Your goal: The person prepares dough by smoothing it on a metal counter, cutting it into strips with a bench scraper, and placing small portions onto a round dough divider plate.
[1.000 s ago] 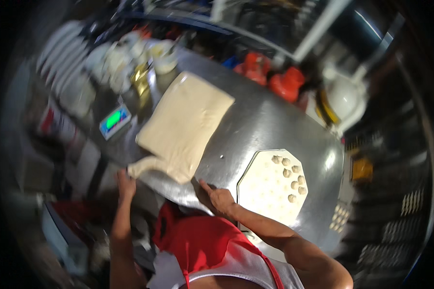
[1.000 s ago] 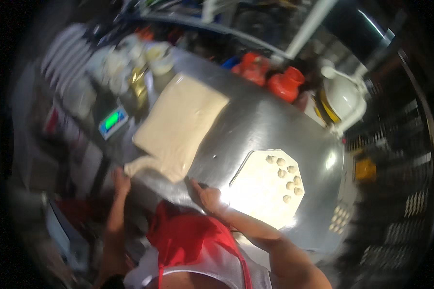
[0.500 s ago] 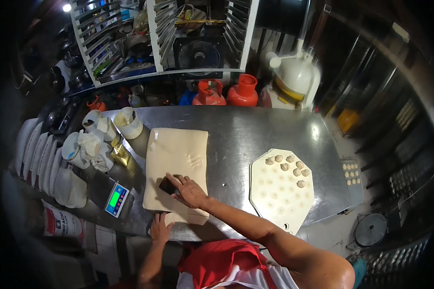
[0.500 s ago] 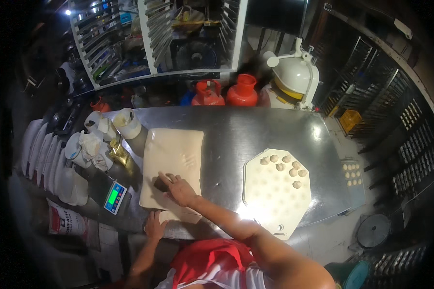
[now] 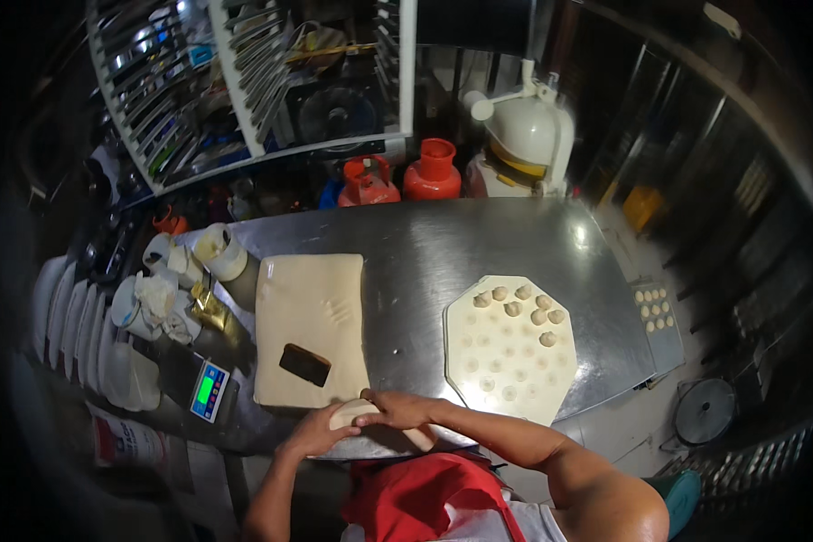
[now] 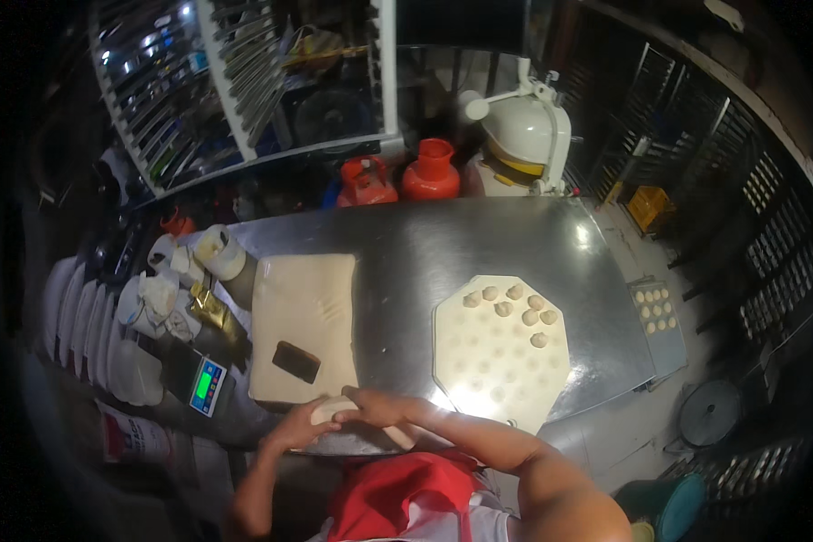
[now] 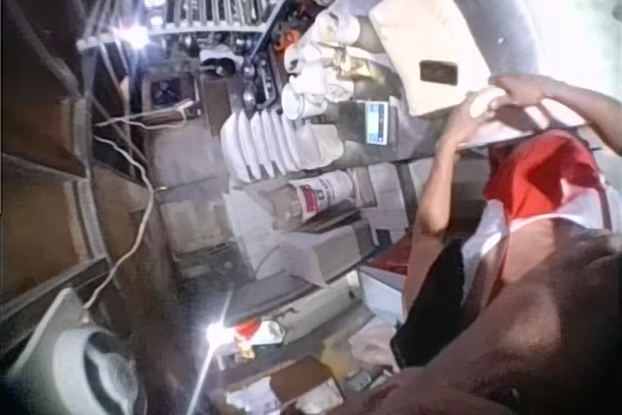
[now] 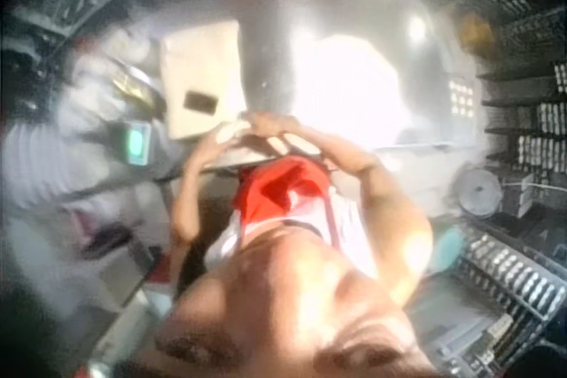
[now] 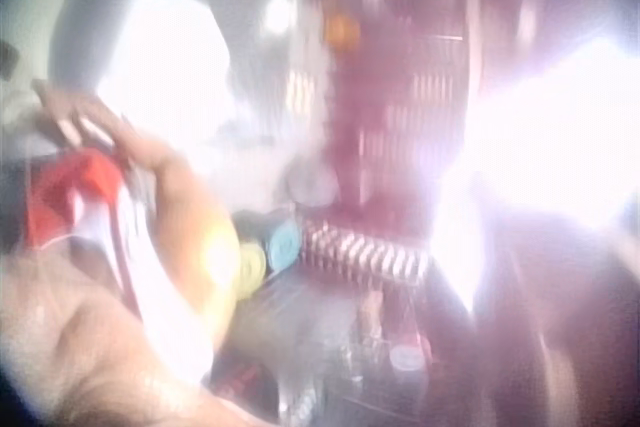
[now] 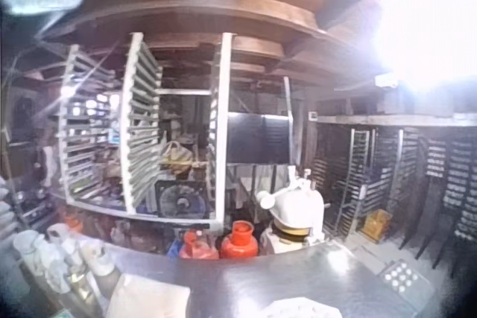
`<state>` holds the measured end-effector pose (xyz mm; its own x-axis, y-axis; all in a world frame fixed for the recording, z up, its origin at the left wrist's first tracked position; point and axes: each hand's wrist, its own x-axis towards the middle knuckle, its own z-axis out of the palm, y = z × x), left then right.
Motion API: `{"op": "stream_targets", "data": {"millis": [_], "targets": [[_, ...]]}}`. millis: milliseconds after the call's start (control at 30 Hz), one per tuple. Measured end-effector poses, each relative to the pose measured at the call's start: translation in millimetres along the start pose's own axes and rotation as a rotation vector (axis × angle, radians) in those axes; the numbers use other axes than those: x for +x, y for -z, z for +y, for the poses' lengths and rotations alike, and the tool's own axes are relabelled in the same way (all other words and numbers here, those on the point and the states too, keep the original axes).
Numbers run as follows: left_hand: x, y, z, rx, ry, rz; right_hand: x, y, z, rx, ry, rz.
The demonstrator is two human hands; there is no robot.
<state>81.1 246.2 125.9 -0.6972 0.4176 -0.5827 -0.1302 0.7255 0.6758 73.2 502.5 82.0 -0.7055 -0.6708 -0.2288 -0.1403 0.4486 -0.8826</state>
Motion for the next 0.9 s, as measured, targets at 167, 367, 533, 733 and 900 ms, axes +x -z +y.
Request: {"op": "stream_targets", "data": {"millis": [167,367,533,733,900], "targets": [[19.7,-29.6,-2.6,0.272,0.044,0.058,-32.8,27.9,18.0,-0.301,-0.020,0.103],[39.7,-74.9,-85.5,0.510,0.100,-0.171,-79.9,-75.4,121.9,-0.874,0.111,0.274],[35.6,-72.8,-145.0,0.376,0.068,-0.121,-0.4,-51.6,139.3,-0.878,-0.046,0.432],[39.7,-25.8,-140.9,0.487,0.056,-0.137,59.5,-16.8,144.0,-0.745,-0.318,0.721],[38.7,-35.2,-148.5,0.412,-0.003,0.083,-57.7,-83.4,103.7,-0.775,-0.218,0.566]]}}
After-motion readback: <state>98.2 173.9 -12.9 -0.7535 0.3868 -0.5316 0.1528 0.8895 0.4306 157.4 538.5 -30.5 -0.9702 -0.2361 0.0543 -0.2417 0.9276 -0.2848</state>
